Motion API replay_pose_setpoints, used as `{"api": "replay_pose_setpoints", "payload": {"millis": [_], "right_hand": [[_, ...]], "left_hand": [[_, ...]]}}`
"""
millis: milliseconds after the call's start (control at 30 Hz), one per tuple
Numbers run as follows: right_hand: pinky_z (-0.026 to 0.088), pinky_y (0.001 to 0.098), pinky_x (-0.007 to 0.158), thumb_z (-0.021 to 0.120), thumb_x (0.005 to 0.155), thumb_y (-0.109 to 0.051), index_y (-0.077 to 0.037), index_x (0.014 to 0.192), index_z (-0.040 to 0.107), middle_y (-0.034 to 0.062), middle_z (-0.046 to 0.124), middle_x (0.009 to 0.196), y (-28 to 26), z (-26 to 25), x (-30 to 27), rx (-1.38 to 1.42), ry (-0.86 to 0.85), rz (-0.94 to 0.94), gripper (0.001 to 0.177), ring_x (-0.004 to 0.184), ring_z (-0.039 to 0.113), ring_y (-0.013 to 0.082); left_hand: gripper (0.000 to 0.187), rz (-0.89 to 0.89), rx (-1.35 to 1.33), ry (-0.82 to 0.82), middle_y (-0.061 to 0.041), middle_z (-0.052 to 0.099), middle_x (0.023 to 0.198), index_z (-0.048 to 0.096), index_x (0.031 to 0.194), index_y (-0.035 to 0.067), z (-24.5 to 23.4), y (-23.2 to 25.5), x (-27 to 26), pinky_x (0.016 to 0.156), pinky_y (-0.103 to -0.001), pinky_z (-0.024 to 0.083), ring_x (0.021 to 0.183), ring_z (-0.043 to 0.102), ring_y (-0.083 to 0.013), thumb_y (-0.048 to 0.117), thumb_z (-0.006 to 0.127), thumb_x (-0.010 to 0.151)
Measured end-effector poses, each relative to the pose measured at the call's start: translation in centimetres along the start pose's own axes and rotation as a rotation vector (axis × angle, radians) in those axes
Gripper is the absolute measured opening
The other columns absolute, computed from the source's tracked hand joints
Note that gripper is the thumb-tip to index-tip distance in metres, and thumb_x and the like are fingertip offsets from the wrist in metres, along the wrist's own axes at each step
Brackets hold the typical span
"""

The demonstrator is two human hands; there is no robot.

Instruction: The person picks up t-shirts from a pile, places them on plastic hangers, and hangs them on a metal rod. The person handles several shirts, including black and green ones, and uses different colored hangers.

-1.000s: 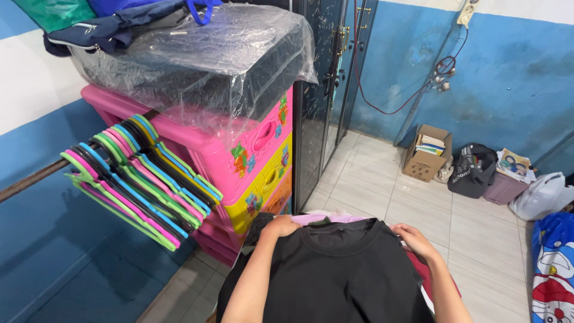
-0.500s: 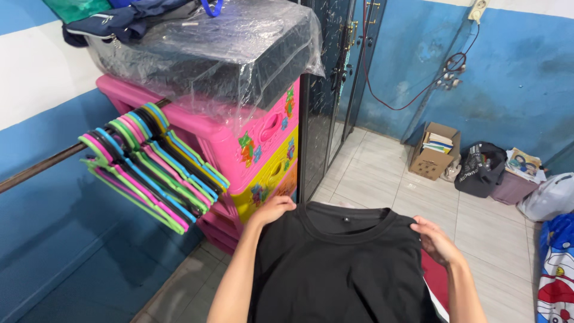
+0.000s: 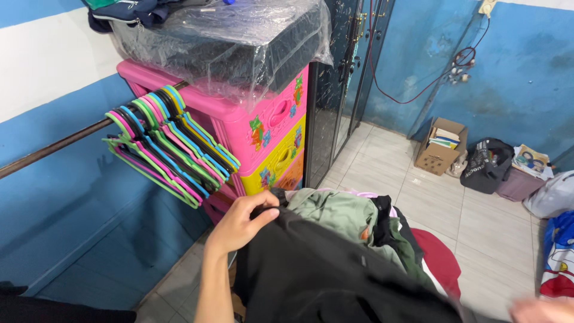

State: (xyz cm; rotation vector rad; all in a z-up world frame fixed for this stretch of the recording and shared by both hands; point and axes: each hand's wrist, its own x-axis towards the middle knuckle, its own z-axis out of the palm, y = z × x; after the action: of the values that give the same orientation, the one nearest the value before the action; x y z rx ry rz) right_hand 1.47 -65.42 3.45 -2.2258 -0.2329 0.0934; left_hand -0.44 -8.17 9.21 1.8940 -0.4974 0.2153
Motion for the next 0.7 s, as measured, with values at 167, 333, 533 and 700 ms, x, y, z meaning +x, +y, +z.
{"api": "replay_pose_setpoints", "payload": {"millis": [167,333,533,700], "right_hand": [[0.05,0.0288,0.072,0.071,0.088,-0.015,-0.003,0.101,0.075,0.005,0.072,0.082,1.0,-0.7,-2.5,0.101,0.072,0.028,0.019,0.079,0.061,0.0105],[0.049,0.0289,0.07,0.07,0.092,-0.024,-0.007,0.101,0.077,0.0038,0.071,0.084,1.1,3.3,2.6,-0.125,0.152,0.049,0.021,0.078,0.059,0.0105],[0.05,0.036,0.07,0.073,0.094,-0.035,-0.013,0.107,0.076,0.012,0.067,0.081,6.2,9.1,10.9,-0.203,0.281,0.119,0.026,0.073,0.059,0.023],[0.054,0.0395,0.078,0.069,0.091,-0.046,-0.021,0.106,0.076,0.0109,0.077,0.088,9.8,11.0,14.2,-0.287,0.302,0.154,0.03,0.082,0.071,0.0288]], "left_hand": [[0.016,-0.015,0.06,-0.001,-0.008,0.065,0.077,0.063,0.099,-0.001,0.5,0.6,0.1,0.073,-0.03,0.051,0.075,0.059,-0.0129,0.013,0.069,0.094],[0.021,-0.148,0.228,0.036,-0.012,0.071,0.089,0.064,0.103,0.006,3.5,-5.4,2.4,0.077,-0.037,0.052,0.087,0.07,-0.0282,0.025,0.065,0.095],[0.022,-0.214,0.387,0.136,-0.012,0.073,0.102,0.065,0.102,0.01,8.1,-15.0,5.4,0.082,-0.045,0.052,0.101,0.068,-0.0357,0.031,0.062,0.096],[0.02,-0.191,0.574,0.199,-0.008,0.07,0.098,0.066,0.1,0.013,10.8,-21.5,7.0,0.086,-0.048,0.048,0.104,0.064,-0.0322,0.032,0.063,0.094]]}}
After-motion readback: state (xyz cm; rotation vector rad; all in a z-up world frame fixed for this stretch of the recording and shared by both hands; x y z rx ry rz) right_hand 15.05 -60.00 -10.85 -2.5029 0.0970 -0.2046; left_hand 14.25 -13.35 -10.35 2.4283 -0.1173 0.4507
